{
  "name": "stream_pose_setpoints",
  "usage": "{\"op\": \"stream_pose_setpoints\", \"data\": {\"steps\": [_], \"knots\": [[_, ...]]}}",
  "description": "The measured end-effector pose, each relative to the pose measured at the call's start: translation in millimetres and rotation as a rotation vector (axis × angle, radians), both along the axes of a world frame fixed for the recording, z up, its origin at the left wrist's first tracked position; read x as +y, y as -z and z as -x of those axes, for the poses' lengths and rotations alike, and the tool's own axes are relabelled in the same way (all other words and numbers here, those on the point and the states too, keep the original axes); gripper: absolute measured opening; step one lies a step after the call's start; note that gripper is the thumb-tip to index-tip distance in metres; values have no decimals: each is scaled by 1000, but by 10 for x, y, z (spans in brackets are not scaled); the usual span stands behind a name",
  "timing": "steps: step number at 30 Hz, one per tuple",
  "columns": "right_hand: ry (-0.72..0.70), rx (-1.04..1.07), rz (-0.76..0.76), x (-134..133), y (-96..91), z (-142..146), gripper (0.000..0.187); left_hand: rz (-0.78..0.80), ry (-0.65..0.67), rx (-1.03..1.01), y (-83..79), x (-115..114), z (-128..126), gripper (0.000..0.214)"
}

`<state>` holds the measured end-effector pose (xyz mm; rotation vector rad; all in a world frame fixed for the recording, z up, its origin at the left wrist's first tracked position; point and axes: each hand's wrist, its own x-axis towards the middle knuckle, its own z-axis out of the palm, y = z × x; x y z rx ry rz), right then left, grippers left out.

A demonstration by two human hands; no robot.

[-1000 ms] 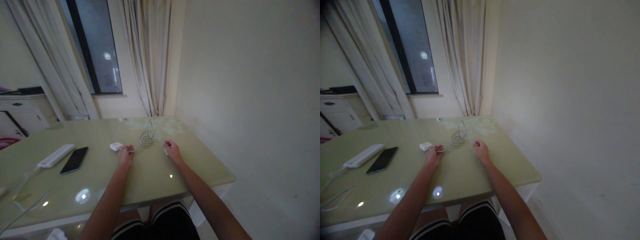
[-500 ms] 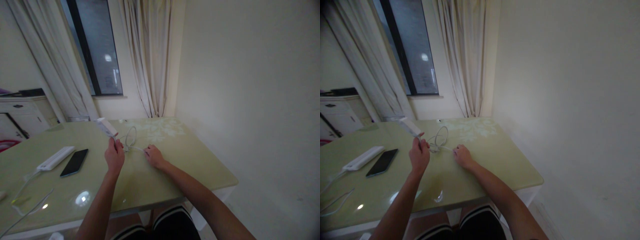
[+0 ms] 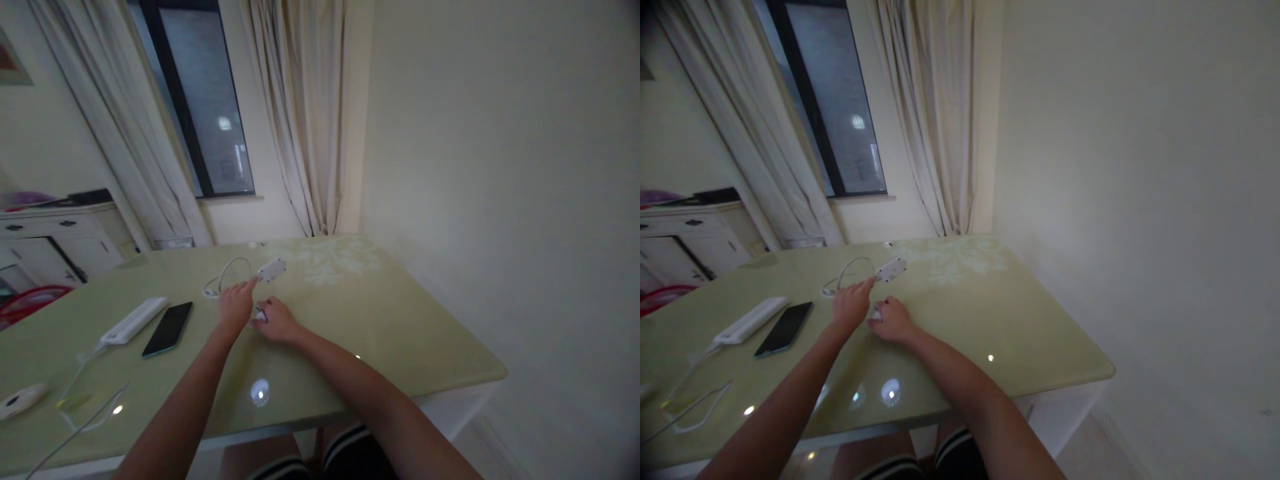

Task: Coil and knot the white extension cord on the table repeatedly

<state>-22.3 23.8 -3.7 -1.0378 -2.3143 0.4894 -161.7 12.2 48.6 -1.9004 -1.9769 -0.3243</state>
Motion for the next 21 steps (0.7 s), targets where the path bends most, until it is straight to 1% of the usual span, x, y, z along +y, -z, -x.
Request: {"op": "stream_pose_setpoints", "data": {"steps": [2, 3, 6, 8, 9, 11, 13, 15, 18, 21], "knots": [[-45, 42, -18, 27, -2, -307, 55, 30, -39, -5, 88, 23, -5, 52], [-56, 63, -22, 37, 2, -479, 58, 48, -63, -12, 124, 36, -12, 52], [-38, 146, 1, 53, 43, -964, 52, 90, -118, -33, 211, 89, -33, 49], [32, 220, 62, 60, 80, -1185, 44, 77, -157, -67, 273, 135, -40, 46], [78, 262, 98, 64, 97, -1251, 39, 58, -191, -107, 311, 159, -42, 44], [156, 326, 155, 72, 122, -1300, 31, 12, -275, -224, 399, 200, -46, 43], [186, 339, 164, 73, 134, -1276, 28, -33, -307, -327, 491, 219, -51, 45], [165, 300, 140, 62, 138, -1234, 29, -67, -244, -350, 569, 209, -57, 47], [122, 246, 90, 33, 139, -1206, 30, -90, -127, -308, 631, 144, -71, 50], [124, 237, 75, 11, 137, -1218, 28, -88, -98, -319, 636, 59, -91, 53]]}}
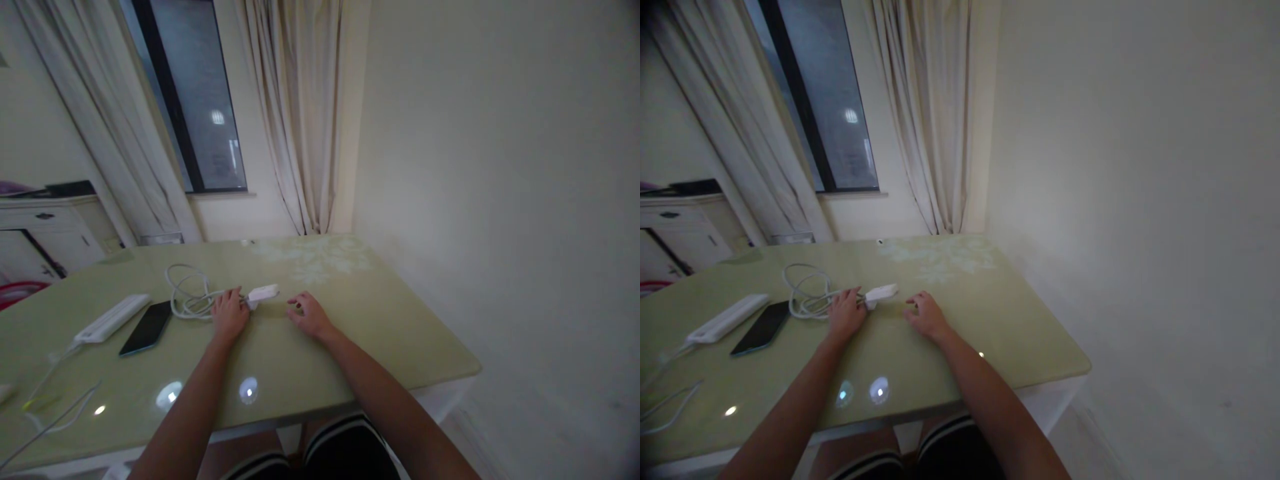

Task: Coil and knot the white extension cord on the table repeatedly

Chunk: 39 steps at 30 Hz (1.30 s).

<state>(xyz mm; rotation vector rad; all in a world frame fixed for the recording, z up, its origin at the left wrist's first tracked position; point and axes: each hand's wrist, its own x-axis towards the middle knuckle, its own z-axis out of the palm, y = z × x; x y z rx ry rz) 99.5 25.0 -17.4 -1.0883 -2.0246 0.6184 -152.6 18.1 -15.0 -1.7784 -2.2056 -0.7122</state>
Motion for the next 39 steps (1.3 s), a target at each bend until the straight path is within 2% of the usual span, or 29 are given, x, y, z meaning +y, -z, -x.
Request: {"op": "stream_pose_setpoints", "data": {"steps": [3, 7, 12, 15, 17, 19, 21, 24, 26, 29, 31, 36, 38, 39], "knots": [[32, 20, 3, -1, -15, -14, 23, -24, 6, -68, -24, -59, 1, 57], [162, 53, -28, 11, -68, -30, 4, -134, 0, -193, -80, -87, 48, 46], [242, 107, 22, 12, -130, -61, 9, -175, -13, -241, -174, -137, 39, 37], [240, 122, 41, -1, -146, -72, 11, -156, -120, -230, -202, -202, 31, 37], [237, 129, 40, -8, -150, -74, 12, -155, -248, -165, -185, -245, 74, 39], [232, 134, 43, -9, -147, -73, 12, -131, -376, -85, -145, -274, 162, 42], [223, 145, 43, -5, -139, -71, 11, -40, -436, -46, -103, -284, 267, 42], [215, 168, 37, 6, -123, -69, 11, 95, -432, -49, -81, -282, 382, 43], [214, 186, 36, 13, -115, -65, 12, 109, -408, -48, -99, -284, 391, 45], [208, 225, 46, 27, -121, -57, 14, 135, -311, -59, -133, -289, 259, 48], [214, 263, 46, 49, -141, -71, 15, 166, -170, -60, -133, -282, 83, 49], [256, 259, 37, 163, -216, -279, 20, 169, 449, -26, -48, -220, -369, 37], [274, 186, 44, 213, -230, -403, 18, 160, 614, -23, -45, -183, -452, 28], [288, 155, 51, 234, -231, -456, 18, 156, 649, -19, -63, -163, -474, 25]]}}
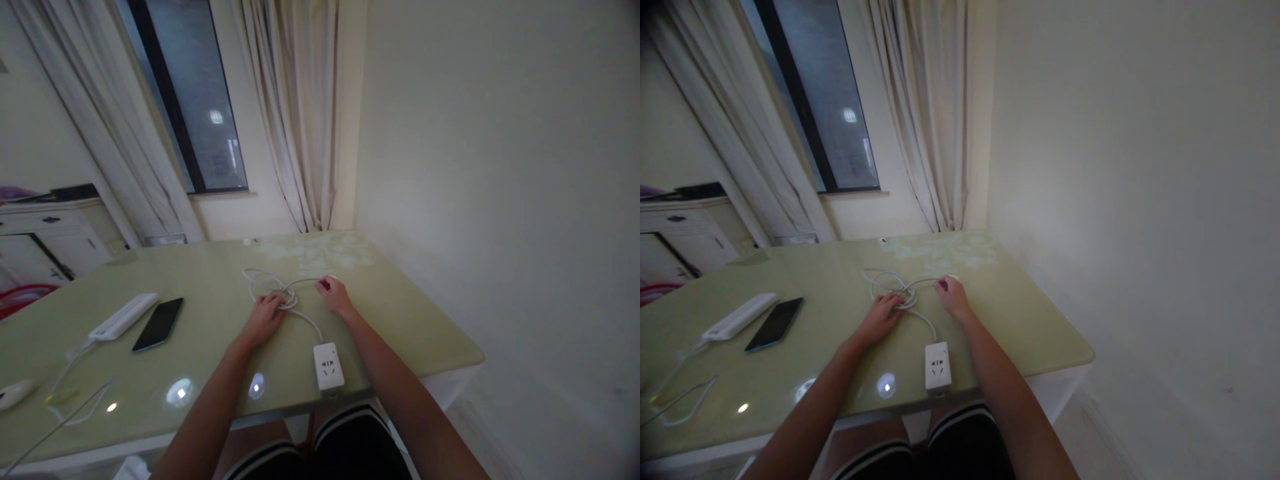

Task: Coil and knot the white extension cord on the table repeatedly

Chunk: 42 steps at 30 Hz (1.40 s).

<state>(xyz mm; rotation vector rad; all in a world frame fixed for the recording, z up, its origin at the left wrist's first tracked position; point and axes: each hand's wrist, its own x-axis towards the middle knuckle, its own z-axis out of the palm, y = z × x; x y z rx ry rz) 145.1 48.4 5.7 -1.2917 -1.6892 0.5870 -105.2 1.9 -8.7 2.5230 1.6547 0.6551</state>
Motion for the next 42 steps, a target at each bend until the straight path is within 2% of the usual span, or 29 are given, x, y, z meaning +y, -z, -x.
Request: {"op": "stream_pose_setpoints", "data": {"steps": [4, 7, 9, 11, 13, 15, 19, 22, 24, 27, 31, 33, 35, 39, 42], "knots": [[41, -29, 41, 35, 29, -71, 19, 4, -37, 15, -178, 86, -100, 13], [-56, 5, 52, 9, 49, 2, 28, -50, -146, -87, -307, 105, -287, 16], [-237, 86, 184, -37, 37, 57, 35, -113, -271, -188, -338, 78, -430, 22], [-491, 223, 417, -107, -9, 90, 39, -144, -360, -245, -327, 30, -530, 23], [-711, 383, 607, -196, -87, 98, 40, -144, -386, -266, -293, -23, -556, 22], [-818, 512, 685, -283, -176, 94, 41, -142, -410, -282, -255, -62, -516, 21], [-838, 589, 724, -368, -277, 99, 43, -200, -437, -408, -206, -68, -345, 20], [-790, 678, 631, -325, -248, 110, 40, -230, -305, -498, -190, -38, -227, 24], [-725, 732, 578, -277, -201, 115, 37, -223, -237, -485, -182, -29, -189, 29], [-668, 670, 578, -237, -123, 155, 40, -209, -195, -393, -166, -58, -235, 33], [-672, 652, 527, -265, -55, 291, 44, -142, -155, -261, -157, -135, -449, 35], [-657, 696, 497, -296, -62, 337, 42, -109, -188, -239, -164, -150, -534, 33], [-658, 720, 542, -333, -100, 333, 44, -124, -259, -267, -172, -141, -555, 29], [-761, 729, 679, -418, -216, 236, 50, -310, -431, -446, -178, -92, -427, 30], [-839, 645, 694, -461, -261, 180, 60, -396, -463, -534, -173, -68, -306, 30]]}}
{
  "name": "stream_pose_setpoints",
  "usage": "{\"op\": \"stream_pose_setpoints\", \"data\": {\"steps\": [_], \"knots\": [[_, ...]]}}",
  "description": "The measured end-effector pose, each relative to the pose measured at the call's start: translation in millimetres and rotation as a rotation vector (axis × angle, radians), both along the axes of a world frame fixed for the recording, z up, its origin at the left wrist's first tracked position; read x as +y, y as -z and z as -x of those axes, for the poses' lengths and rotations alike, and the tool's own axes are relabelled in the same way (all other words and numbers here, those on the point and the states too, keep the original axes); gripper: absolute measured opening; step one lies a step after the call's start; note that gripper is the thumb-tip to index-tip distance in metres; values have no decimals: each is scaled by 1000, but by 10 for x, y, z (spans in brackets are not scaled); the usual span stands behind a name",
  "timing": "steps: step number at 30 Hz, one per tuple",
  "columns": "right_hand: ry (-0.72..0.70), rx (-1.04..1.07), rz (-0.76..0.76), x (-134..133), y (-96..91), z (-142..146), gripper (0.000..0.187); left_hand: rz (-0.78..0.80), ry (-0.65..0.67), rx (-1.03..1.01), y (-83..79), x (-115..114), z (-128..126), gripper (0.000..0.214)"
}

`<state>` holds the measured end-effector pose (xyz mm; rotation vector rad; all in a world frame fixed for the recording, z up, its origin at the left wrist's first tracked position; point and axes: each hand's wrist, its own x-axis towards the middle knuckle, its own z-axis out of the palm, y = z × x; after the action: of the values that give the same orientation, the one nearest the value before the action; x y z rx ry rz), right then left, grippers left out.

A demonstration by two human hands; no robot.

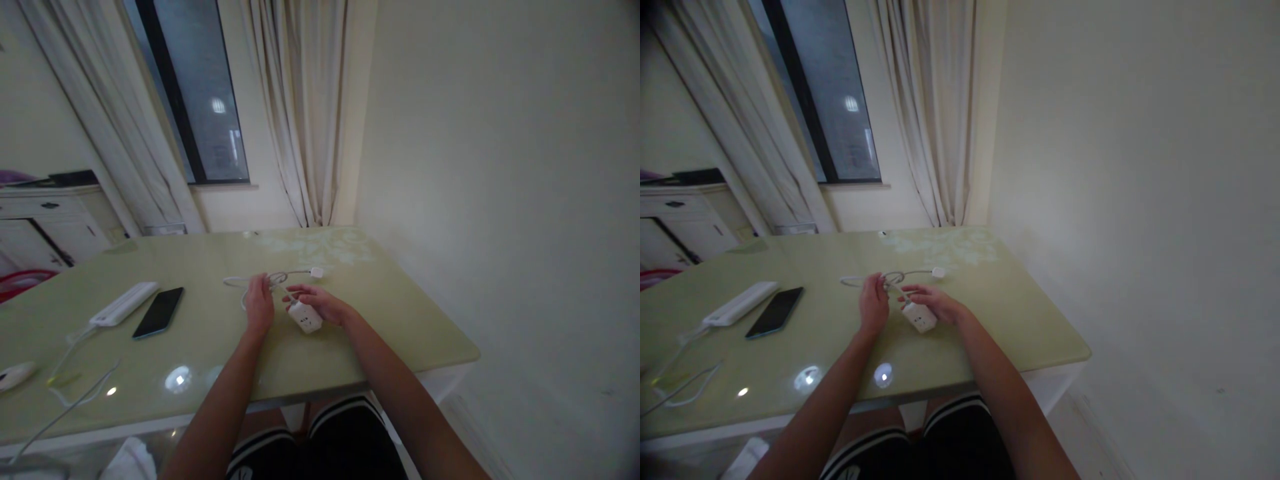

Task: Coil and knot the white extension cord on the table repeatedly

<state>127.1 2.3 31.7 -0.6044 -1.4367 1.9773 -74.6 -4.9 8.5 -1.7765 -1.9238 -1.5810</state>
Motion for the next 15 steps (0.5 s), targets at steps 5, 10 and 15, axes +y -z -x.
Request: {"op": "stream_pose_setpoints", "data": {"steps": [5, 10, 15], "knots": [[-134, -214, -122, 27, 88, 9, 52, -176, -46, -78, 25, 26, 87, 28], [23, -147, -122, 78, 195, 136, 50, -246, 126, 97, 76, -21, 46, 22], [295, 9, -136, 116, 222, 285, 50, -215, 225, 265, 84, -101, -78, 20]]}}
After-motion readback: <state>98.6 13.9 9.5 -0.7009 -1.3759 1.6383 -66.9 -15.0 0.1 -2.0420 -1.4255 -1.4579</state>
